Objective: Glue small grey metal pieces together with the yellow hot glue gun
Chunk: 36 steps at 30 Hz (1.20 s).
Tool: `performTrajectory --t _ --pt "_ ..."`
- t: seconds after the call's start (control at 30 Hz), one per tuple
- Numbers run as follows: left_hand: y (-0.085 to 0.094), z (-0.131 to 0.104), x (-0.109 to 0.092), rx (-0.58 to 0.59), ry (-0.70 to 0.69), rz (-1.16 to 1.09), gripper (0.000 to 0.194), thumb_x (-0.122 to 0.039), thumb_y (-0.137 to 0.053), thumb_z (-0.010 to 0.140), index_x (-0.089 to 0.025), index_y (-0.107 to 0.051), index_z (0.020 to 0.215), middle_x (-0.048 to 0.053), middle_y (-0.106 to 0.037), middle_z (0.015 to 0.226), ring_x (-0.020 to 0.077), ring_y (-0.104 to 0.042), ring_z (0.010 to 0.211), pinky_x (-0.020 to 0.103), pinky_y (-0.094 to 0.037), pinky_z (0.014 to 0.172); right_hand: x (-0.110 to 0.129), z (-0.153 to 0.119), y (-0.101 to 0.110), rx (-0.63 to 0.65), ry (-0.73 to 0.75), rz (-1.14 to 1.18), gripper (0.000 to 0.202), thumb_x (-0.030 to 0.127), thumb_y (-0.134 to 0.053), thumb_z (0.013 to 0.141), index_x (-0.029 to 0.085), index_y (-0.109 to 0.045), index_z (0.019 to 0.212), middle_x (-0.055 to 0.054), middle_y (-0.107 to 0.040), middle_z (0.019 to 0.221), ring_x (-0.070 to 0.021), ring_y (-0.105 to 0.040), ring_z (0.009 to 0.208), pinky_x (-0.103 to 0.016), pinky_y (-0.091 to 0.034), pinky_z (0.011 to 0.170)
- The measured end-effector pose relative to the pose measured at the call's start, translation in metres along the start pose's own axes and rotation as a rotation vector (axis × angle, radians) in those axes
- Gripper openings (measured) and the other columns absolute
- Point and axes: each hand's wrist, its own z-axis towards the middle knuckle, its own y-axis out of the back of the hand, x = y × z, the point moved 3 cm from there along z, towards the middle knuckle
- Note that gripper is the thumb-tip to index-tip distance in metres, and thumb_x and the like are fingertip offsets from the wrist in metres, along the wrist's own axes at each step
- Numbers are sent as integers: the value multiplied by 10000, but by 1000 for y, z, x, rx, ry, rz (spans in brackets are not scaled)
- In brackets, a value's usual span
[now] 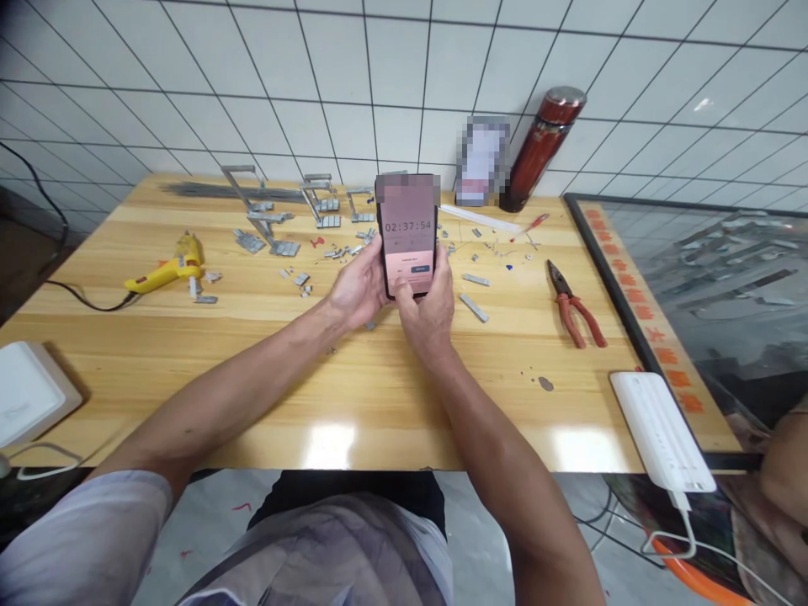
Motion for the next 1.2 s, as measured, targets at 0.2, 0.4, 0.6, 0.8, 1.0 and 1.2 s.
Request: performTrajectory --t 0.2,0.4,0.6,0.8,1.0,1.2 --pt "8 6 0 63 4 41 614 -543 -349 1222 -215 -674 1628 119 -843 1416 350 -811 1319 521 -672 1135 12 7 12 42 -92 189 664 464 -592 1056 272 -530 1689 -140 -671 1651 -340 -641 1538 -635 -519 1292" --pt "13 11 1 146 21 64 663 -594 -298 1216 -217 -689 1598 139 -862 1346 325 -870 1083 441 -729 887 31 29 35 115 -298 315 397 391 -580 1023 280 -808 1328 -58 -847 1334 -310 -775 1258 -577 -618 1174" --pt "19 15 5 189 57 43 658 -608 -311 1211 -228 -685 1596 143 -872 1302 305 -875 1002 389 -720 796 20 32 44 173 -301 375 395 483 -675 1011 301 -839 1322 -37 -857 1334 -308 -770 1296 -597 -591 1225" --pt "20 14 10 187 70 44 644 -577 -308 1218 -230 -646 1641 149 -856 1357 311 -869 1049 435 -726 885 -3 14 44 166 -207 333 546 609 -679 1052 310 -764 1502 -84 -815 1466 -336 -752 1385 -619 -573 1245" --pt "11 8 12 110 75 -1 631 -560 -315 1217 -254 -642 1661 119 -842 1418 358 -821 1293 524 -687 1105 -1 2 41 237 -110 249 830 631 -715 1027 267 -501 1742 -160 -720 1610 -346 -753 1389 -588 -636 1171" --pt "8 5 15 75 100 -36 647 -585 -319 1212 -258 -636 1672 107 -817 1478 392 -755 1423 602 -625 1214 3 1 39 242 -130 212 827 651 -653 1055 264 -465 1761 -167 -688 1640 -346 -723 1434 -586 -620 1204"
